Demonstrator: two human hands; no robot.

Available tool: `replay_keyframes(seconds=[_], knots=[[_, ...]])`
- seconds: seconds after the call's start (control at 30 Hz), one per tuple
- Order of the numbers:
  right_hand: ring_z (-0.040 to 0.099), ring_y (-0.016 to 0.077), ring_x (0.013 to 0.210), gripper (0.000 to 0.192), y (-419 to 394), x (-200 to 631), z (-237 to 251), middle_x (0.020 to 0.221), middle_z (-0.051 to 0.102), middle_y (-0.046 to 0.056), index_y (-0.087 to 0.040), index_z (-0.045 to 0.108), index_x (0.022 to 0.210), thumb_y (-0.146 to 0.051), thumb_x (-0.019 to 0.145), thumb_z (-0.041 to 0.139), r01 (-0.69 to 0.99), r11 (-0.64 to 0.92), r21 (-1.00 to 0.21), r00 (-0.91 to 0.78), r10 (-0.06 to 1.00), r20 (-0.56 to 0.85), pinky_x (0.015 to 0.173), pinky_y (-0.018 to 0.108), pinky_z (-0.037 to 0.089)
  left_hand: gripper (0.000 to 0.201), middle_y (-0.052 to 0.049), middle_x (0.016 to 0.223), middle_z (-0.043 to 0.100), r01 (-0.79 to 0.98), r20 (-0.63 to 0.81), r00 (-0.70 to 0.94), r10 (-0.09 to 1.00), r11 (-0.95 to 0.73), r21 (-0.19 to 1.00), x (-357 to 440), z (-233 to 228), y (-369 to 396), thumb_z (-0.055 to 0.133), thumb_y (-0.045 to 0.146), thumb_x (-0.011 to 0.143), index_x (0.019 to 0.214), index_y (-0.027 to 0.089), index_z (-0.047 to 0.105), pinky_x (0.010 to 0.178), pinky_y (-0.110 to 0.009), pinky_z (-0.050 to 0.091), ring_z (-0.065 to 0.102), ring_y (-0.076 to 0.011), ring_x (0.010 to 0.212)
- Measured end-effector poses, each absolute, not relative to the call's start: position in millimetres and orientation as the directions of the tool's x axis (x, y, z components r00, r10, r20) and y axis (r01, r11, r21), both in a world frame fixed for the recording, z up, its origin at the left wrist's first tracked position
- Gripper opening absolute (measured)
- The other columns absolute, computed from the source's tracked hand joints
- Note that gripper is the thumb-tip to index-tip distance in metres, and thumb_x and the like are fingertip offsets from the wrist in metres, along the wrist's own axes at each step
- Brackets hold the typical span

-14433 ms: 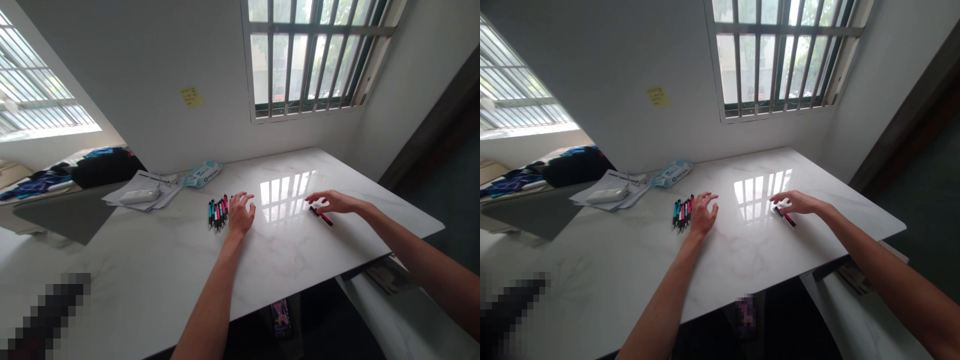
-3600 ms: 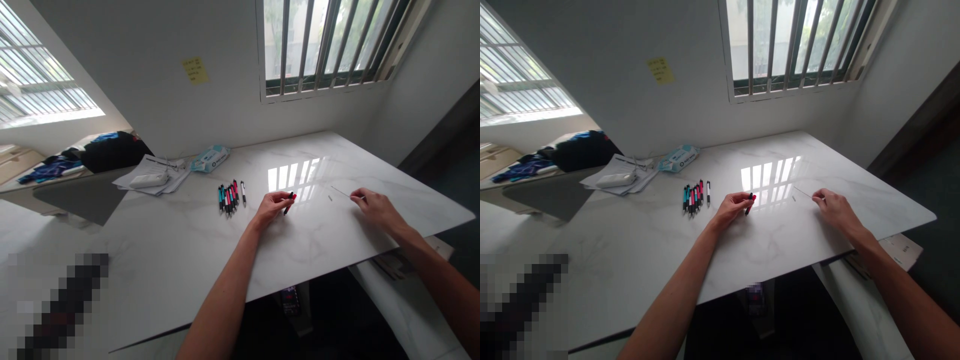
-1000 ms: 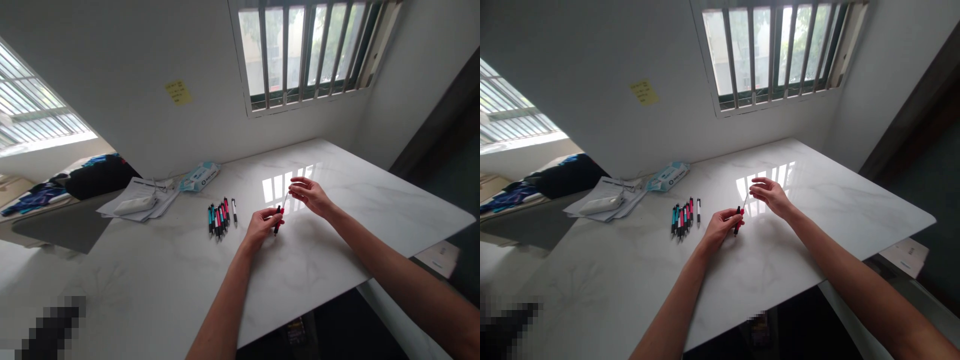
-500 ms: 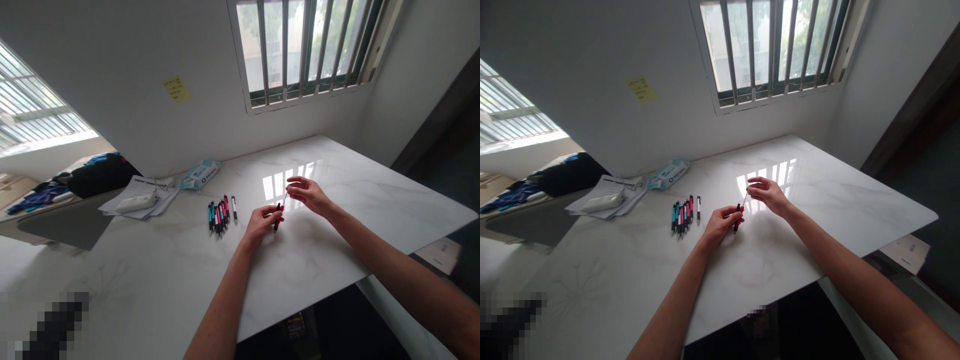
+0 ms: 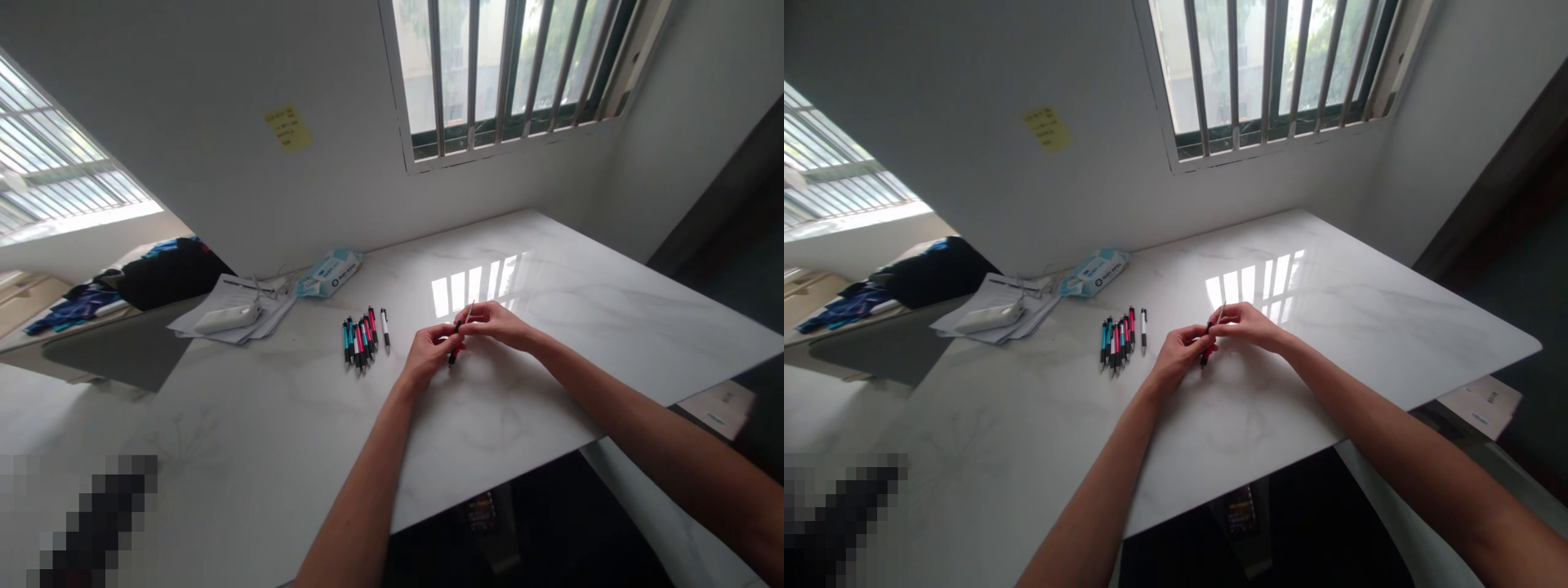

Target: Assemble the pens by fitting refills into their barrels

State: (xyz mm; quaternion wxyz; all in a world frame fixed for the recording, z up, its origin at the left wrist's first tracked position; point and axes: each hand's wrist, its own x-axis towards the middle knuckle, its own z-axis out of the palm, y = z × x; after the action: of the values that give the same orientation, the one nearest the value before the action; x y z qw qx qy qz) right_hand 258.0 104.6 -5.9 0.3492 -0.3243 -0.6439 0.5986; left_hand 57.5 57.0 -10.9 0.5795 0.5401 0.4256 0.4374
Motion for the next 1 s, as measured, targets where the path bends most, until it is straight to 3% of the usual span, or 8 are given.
replay_keyframes(seconds=[0.13, 0.27, 0.4, 0.5, 0.57, 0.63, 0.87, 1.0], knots=[[0.07, 0.0182, 0.085, 0.028, 107, 260, -5, 0.092, 0.076, 0.004, -0.02, 0.077, 0.088, -0.041, 0.073, 0.088, -0.097, 0.066, -0.993, -0.489, 0.866, 0.106, 0.087, 0.037, 0.055, 0.048, -0.008, 0.085, 0.075, -0.008, -0.045, 0.254, 0.966, 0.049, 0.999, 60, -13, 56, 0.088, 0.051, 0.072, 0.098, 0.012, 0.079, 0.066, -0.026, 0.05, 0.069, -0.0186, 0.076], [0.07, 0.0189, 0.102, 0.027, 116, 270, 0, 0.11, 0.077, 0.002, -0.026, 0.076, 0.092, -0.04, 0.074, 0.089, -0.379, 0.008, -0.925, -0.324, 0.935, 0.14, 0.099, 0.038, 0.054, 0.042, -0.007, 0.088, 0.074, -0.031, -0.05, 0.205, 0.977, 0.057, 0.998, 62, -14, 57, 0.087, 0.047, 0.074, 0.098, 0.014, 0.077, 0.066, -0.026, 0.051, 0.07, -0.0172, 0.075], [0.069, 0.0196, 0.107, 0.032, 128, 283, 0, 0.106, 0.076, -0.002, -0.031, 0.073, 0.097, -0.04, 0.072, 0.092, -0.53, -0.023, -0.848, -0.185, 0.979, 0.09, 0.1, 0.039, 0.055, 0.034, -0.004, 0.085, 0.072, -0.019, 0.057, 0.087, 0.995, -0.056, 0.998, 54, -14, 63, 0.083, 0.043, 0.077, 0.097, 0.016, 0.074, 0.061, -0.023, 0.048, 0.062, -0.011, 0.065], [0.067, 0.0152, 0.084, 0.036, 133, 284, -7, 0.088, 0.069, -0.003, -0.031, 0.075, 0.098, -0.046, 0.071, 0.092, -0.481, -0.034, -0.876, -0.113, 0.993, 0.024, 0.077, 0.03, 0.056, 0.032, -0.004, 0.089, 0.073, 0.02, 0.165, -0.036, 0.986, -0.164, 0.986, 42, -15, 71, 0.083, 0.04, 0.077, 0.097, 0.018, 0.072, 0.064, -0.023, 0.05, 0.061, -0.0102, 0.066], [0.056, 0.0108, 0.067, 0.036, 133, 281, -13, 0.076, 0.06, -0.003, -0.028, 0.077, 0.098, -0.052, 0.074, 0.089, -0.395, -0.012, -0.919, -0.104, 0.994, 0.031, 0.062, 0.026, 0.048, 0.03, -0.004, 0.091, 0.072, 0.067, 0.191, -0.071, 0.979, -0.186, 0.98, 34, -18, 74, 0.083, 0.04, 0.078, 0.097, 0.018, 0.072, 0.064, -0.023, 0.05, 0.061, -0.0106, 0.069], [0.044, 0.0091, 0.058, 0.036, 133, 278, -18, 0.068, 0.053, -0.004, -0.025, 0.078, 0.098, -0.053, 0.076, 0.087, -0.306, 0.023, -0.952, -0.115, 0.991, 0.061, 0.056, 0.026, 0.041, 0.029, -0.004, 0.092, 0.072, 0.114, 0.193, -0.071, 0.979, -0.185, 0.976, 30, -22, 76, 0.082, 0.039, 0.079, 0.097, 0.018, 0.073, 0.063, -0.022, 0.049, 0.06, -0.0104, 0.069], [0.053, 0.0123, 0.075, 0.028, 138, 278, -29, 0.079, 0.061, -0.001, -0.023, 0.079, 0.095, -0.036, 0.072, 0.087, -0.277, 0.015, -0.961, -0.111, 0.993, 0.048, 0.076, 0.029, 0.048, 0.025, -0.003, 0.089, 0.07, 0.208, 0.2, -0.033, 0.979, -0.189, 0.96, 29, -28, 76, 0.079, 0.038, 0.08, 0.095, 0.019, 0.073, 0.052, -0.019, 0.038, 0.055, -0.0083, 0.063], [0.05, 0.0125, 0.074, 0.026, 139, 277, -28, 0.079, 0.06, -0.001, -0.022, 0.08, 0.097, -0.034, 0.075, 0.082, -0.305, 0.011, -0.952, -0.149, 0.987, 0.059, 0.076, 0.029, 0.047, 0.023, -0.002, 0.087, 0.069, 0.237, 0.202, -0.012, 0.979, -0.193, 0.952, 29, -26, 75, 0.078, 0.037, 0.081, 0.094, 0.019, 0.074, 0.049, -0.019, 0.033, 0.05, -0.0071, 0.059]])
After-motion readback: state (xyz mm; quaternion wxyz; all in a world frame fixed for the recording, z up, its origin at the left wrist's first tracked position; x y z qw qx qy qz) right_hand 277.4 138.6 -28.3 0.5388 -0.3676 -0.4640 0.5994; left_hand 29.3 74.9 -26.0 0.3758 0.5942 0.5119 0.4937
